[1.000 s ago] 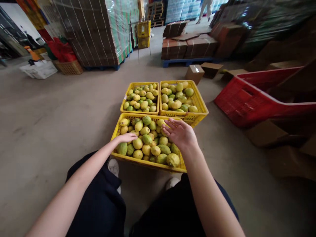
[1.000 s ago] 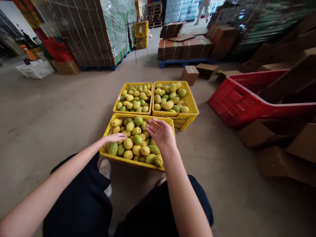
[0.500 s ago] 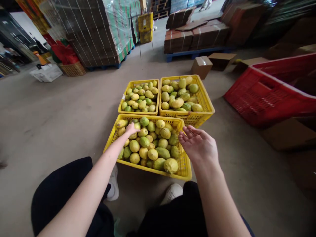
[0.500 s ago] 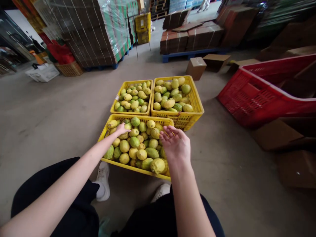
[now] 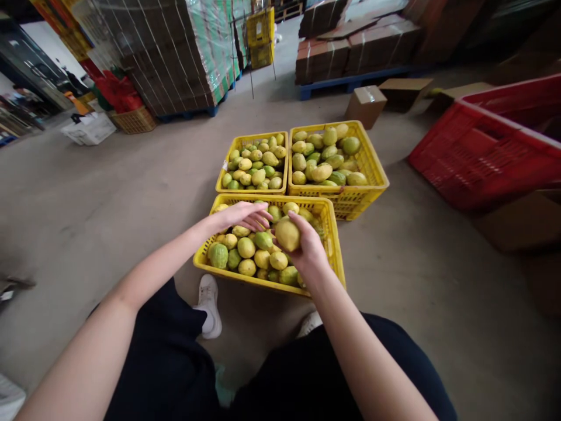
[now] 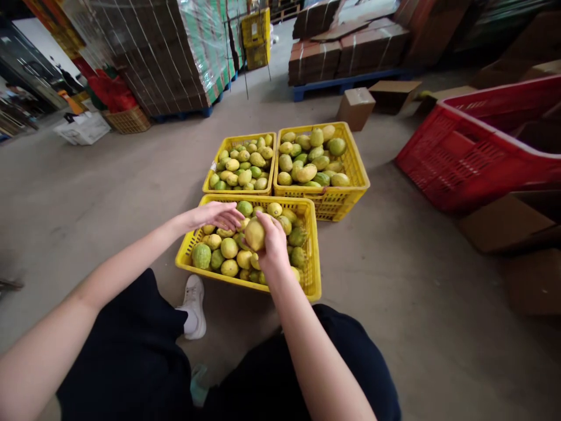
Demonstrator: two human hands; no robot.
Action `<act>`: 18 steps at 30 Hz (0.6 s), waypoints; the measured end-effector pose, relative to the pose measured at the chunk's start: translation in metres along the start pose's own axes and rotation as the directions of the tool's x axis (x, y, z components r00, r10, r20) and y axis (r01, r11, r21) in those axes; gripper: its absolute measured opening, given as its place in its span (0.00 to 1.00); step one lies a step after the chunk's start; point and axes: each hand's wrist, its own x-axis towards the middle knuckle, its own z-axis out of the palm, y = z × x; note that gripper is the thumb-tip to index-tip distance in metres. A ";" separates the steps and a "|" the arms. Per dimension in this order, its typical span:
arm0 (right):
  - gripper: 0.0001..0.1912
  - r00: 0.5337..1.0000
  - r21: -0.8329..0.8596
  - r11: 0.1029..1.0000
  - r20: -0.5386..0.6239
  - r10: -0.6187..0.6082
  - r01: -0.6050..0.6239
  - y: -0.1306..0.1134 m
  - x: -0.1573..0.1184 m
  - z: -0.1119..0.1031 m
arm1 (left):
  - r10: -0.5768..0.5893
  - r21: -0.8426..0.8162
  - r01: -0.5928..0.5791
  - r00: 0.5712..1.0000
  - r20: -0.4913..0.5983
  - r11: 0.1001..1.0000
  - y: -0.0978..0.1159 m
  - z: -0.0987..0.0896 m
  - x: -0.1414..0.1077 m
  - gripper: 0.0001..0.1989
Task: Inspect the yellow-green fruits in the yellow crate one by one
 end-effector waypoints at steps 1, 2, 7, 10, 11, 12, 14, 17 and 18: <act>0.09 0.998 0.005 0.999 -0.040 0.043 -0.043 -0.002 -0.002 0.002 | -0.014 0.119 0.025 0.995 -0.099 0.993 -0.008 -0.010 0.003 0.30; 0.08 0.995 0.013 0.997 -0.064 0.080 -0.080 -0.004 -0.005 0.004 | -0.030 0.290 0.099 0.972 -0.234 0.952 -0.019 -0.021 0.006 0.27; 0.05 0.983 0.084 0.986 -0.107 0.150 -0.142 -0.019 -0.015 0.002 | -0.088 0.579 0.502 0.799 -0.594 0.643 -0.088 -0.068 0.018 0.20; 0.04 0.980 0.126 0.983 -0.130 0.150 -0.134 -0.025 -0.017 0.001 | -0.087 0.631 0.552 0.786 -0.613 0.544 -0.113 -0.078 0.028 0.25; 0.04 0.982 0.131 0.983 -0.122 0.148 -0.131 -0.027 -0.016 0.001 | -0.084 0.649 0.555 0.790 -0.608 0.520 -0.118 -0.078 0.033 0.27; 0.03 0.983 0.131 0.982 -0.108 0.151 -0.137 -0.028 -0.016 0.001 | -0.082 0.663 0.556 0.793 -0.603 0.501 -0.122 -0.076 0.040 0.28; 0.03 0.982 0.124 0.979 -0.071 0.173 -0.164 -0.031 -0.014 0.002 | -0.076 0.680 0.559 0.795 -0.602 0.474 -0.128 -0.071 0.055 0.28; 0.04 0.981 0.120 0.976 -0.047 0.190 -0.183 -0.033 -0.008 0.004 | -0.056 0.685 0.563 0.789 -0.611 0.462 -0.133 -0.065 0.072 0.29; 0.04 0.981 0.120 0.976 -0.046 0.188 -0.181 -0.034 -0.005 0.004 | -0.050 0.684 0.561 0.789 -0.612 0.466 -0.135 -0.066 0.075 0.30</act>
